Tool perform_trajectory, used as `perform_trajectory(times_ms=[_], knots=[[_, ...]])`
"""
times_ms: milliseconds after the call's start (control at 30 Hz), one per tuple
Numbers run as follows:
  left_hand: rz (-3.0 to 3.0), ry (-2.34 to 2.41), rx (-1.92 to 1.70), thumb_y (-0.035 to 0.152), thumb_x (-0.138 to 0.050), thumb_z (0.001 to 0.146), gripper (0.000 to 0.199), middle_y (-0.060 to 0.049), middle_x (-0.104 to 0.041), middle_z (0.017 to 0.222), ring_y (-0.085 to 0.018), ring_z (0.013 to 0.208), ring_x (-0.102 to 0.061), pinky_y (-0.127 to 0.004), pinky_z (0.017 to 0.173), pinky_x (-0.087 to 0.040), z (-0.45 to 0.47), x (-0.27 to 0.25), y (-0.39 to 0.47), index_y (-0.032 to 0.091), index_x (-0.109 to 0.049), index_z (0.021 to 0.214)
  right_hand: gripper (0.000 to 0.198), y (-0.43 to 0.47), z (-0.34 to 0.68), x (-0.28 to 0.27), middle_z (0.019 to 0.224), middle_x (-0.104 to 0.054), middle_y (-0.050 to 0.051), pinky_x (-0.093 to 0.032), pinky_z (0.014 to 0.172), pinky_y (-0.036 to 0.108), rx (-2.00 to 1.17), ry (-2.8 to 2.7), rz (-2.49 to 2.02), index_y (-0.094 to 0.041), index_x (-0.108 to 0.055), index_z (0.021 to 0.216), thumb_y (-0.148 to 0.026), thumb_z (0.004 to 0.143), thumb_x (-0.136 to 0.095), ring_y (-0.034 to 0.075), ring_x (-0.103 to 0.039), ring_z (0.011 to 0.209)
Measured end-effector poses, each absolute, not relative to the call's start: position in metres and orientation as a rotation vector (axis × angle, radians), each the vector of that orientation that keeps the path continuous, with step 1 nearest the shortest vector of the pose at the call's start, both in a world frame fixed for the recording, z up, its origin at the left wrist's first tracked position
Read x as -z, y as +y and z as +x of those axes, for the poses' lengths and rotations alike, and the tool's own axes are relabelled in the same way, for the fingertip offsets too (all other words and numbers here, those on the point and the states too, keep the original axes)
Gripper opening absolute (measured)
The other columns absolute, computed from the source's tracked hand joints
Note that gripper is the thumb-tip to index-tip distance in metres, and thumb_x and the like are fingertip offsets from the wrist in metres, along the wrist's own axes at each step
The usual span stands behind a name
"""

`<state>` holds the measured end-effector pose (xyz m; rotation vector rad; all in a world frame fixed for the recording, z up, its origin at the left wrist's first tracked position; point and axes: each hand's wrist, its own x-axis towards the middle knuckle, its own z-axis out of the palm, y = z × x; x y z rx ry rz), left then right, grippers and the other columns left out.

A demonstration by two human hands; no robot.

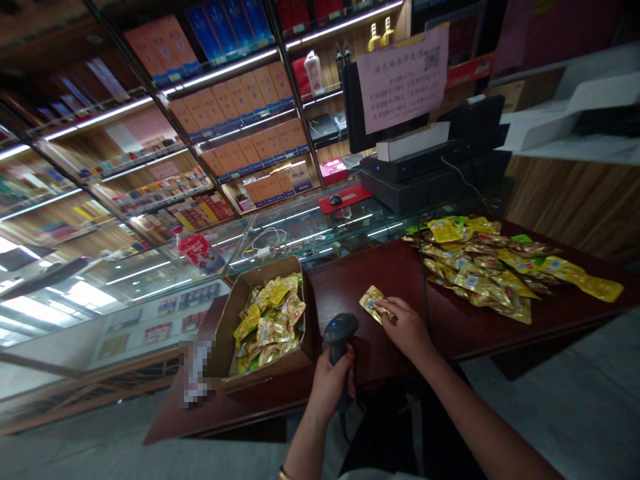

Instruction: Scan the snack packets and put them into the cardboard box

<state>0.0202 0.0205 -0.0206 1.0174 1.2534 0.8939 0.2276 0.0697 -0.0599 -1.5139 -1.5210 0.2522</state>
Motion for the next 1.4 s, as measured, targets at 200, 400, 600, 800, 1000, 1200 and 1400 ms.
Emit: perform_trajectory(times_ms=[200,400,600,800,1000,1200,1400], knots=[[1.024,1.238,-0.913,0.048,-0.073,0.074,0.04,0.008,-0.053,0.051,-0.009,0.032,-0.046,-0.019,0.032,-0.038,0.02,0.023,0.022,0.017,-0.059,0.096,0.05,0.074,0.23,0.06,0.113,-0.066,0.008,-0.053,0.094,0.034,-0.32,-1.456,-1.472,-0.023,-0.06,0.132,-0.02,0.083,-0.053,0.022,-0.067,0.101],[1.004,1.242,-0.906,0.049,-0.074,0.071,0.045,0.008,-0.054,0.052,-0.009,0.032,-0.046,-0.019,0.033,-0.039,0.02,0.019,0.02,0.016,-0.059,0.099,0.049,0.07,0.227,0.057,0.112,-0.066,0.007,-0.054,0.089,0.033,-0.397,-1.471,-1.506,-0.026,-0.061,0.133,-0.025,0.084,-0.057,0.022,-0.068,0.097],[0.977,1.241,-0.906,0.05,-0.074,0.071,0.053,0.008,-0.055,0.054,-0.009,0.032,-0.046,-0.02,0.033,-0.039,0.022,0.006,0.014,0.015,-0.057,0.107,0.05,0.069,0.229,0.053,0.118,-0.066,0.005,-0.054,0.091,0.032,-0.458,-1.506,-1.457,-0.029,-0.058,0.134,-0.025,0.084,-0.061,0.021,-0.068,0.102],[1.043,1.201,-0.9,0.046,-0.07,0.076,0.043,0.008,-0.053,0.053,-0.008,0.034,-0.046,-0.019,0.035,-0.04,0.021,-0.017,0.01,0.015,-0.059,0.104,0.048,0.07,0.229,0.053,0.119,-0.065,0.005,-0.055,0.091,0.034,-0.471,-1.491,-1.43,-0.031,-0.057,0.131,-0.025,0.083,-0.062,0.022,-0.067,0.104],[1.099,1.167,-0.916,0.041,-0.068,0.078,0.034,0.007,-0.054,0.053,-0.009,0.033,-0.048,-0.018,0.035,-0.038,0.02,-0.025,0.008,0.016,-0.059,0.098,0.045,0.068,0.228,0.052,0.122,-0.063,0.005,-0.053,0.095,0.037,-0.438,-1.511,-1.377,-0.031,-0.056,0.129,-0.023,0.085,-0.059,0.023,-0.065,0.108],[1.1,1.141,-0.887,0.039,-0.068,0.077,0.032,0.007,-0.055,0.054,-0.008,0.033,-0.048,-0.018,0.035,-0.038,0.023,-0.028,0.005,0.016,-0.058,0.097,0.045,0.069,0.228,0.054,0.123,-0.061,0.007,-0.052,0.096,0.04,-0.452,-1.5,-1.402,-0.029,-0.055,0.13,-0.023,0.085,-0.058,0.024,-0.064,0.109],[1.126,1.144,-0.875,0.039,-0.068,0.077,0.03,0.006,-0.055,0.052,-0.008,0.032,-0.047,-0.017,0.036,-0.035,0.021,-0.028,0.004,0.016,-0.059,0.094,0.046,0.071,0.228,0.054,0.122,-0.063,0.008,-0.051,0.098,0.04,-0.437,-1.496,-1.419,-0.027,-0.057,0.128,-0.021,0.082,-0.058,0.025,-0.063,0.113]])
